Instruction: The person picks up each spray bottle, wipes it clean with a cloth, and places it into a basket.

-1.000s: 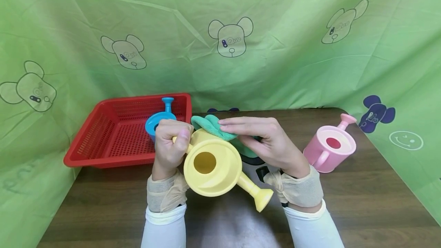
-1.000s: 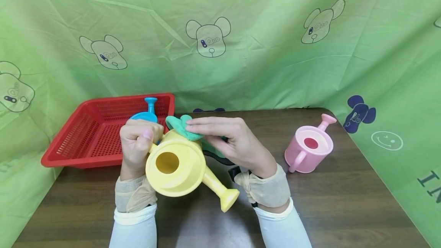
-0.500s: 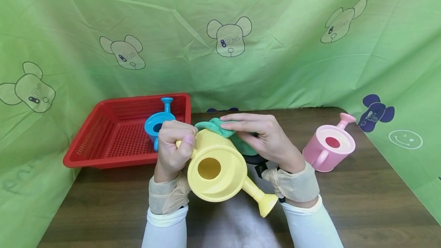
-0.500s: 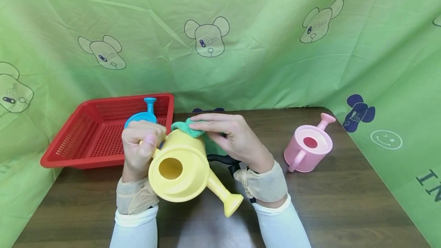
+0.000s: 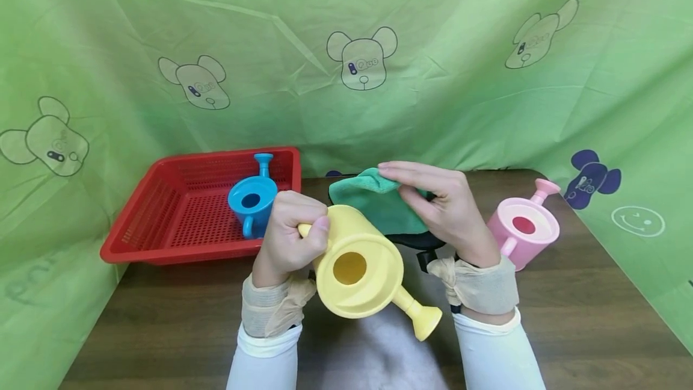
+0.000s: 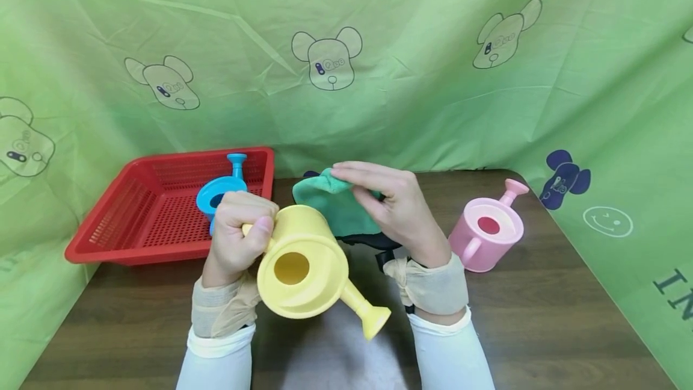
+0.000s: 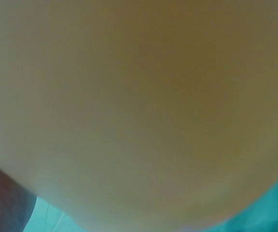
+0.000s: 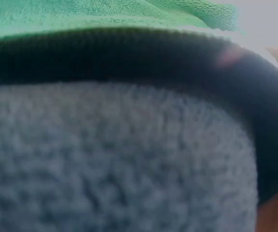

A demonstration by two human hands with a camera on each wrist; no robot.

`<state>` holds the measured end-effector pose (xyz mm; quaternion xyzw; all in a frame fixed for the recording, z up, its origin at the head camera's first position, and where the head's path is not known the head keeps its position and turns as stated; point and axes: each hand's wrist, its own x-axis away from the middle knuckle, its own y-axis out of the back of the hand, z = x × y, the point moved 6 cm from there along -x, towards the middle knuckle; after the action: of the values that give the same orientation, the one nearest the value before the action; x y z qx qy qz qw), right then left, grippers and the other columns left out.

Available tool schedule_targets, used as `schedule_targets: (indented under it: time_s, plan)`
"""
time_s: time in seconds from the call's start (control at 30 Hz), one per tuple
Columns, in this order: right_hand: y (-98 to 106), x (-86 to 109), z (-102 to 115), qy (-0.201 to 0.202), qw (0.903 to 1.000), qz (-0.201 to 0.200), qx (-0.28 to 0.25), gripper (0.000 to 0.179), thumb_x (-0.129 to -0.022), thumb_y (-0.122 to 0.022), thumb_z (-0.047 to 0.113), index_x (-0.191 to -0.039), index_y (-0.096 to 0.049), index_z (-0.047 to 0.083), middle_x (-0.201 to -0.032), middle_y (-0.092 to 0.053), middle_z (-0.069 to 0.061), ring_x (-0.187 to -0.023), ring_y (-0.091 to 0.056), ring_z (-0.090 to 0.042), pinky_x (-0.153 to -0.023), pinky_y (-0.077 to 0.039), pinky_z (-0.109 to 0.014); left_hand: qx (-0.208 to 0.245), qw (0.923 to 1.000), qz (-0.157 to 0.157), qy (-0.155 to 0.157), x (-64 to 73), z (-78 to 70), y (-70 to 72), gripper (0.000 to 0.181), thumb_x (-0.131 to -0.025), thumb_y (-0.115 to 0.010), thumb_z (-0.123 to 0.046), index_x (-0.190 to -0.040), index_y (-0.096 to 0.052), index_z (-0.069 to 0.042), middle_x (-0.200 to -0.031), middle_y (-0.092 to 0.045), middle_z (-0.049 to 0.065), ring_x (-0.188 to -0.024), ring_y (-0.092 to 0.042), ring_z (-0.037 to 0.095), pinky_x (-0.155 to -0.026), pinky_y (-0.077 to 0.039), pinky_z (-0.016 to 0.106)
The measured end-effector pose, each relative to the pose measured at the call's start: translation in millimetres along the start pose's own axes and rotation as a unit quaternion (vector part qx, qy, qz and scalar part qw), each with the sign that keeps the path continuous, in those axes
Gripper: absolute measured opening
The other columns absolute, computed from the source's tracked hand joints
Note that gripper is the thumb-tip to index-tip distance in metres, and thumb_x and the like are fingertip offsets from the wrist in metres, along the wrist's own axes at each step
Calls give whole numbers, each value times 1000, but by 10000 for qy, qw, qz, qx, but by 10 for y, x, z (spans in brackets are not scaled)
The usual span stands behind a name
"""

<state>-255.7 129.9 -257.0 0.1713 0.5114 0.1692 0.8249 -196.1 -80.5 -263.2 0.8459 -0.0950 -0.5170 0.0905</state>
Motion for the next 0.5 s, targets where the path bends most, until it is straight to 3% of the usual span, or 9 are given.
schedule_targets:
  time_s: [0.27,0.5]
  plan:
    - [2,-24,239,98,9989,421,-187,45,-88,-68,-17,-125,-77,7,-129,-76,-11,-130,-68,-12,-101,-53,-18,-435,9987,185,170,-13,43,-64,33,-77,-60,-3,-50,-44,-14,-47,-44,-2,-45,-43,4,-42,-30,15]
    - [-106,-14,335,152,9917,1055,-712,44,-91,-66,-17,-124,-78,10,-131,-74,-16,-128,-70,-22,-105,-54,-23,-565,9982,210,75,-27,35,-91,35,-77,-60,-3,-49,-42,-15,-46,-41,-4,-44,-40,3,-42,-27,15]
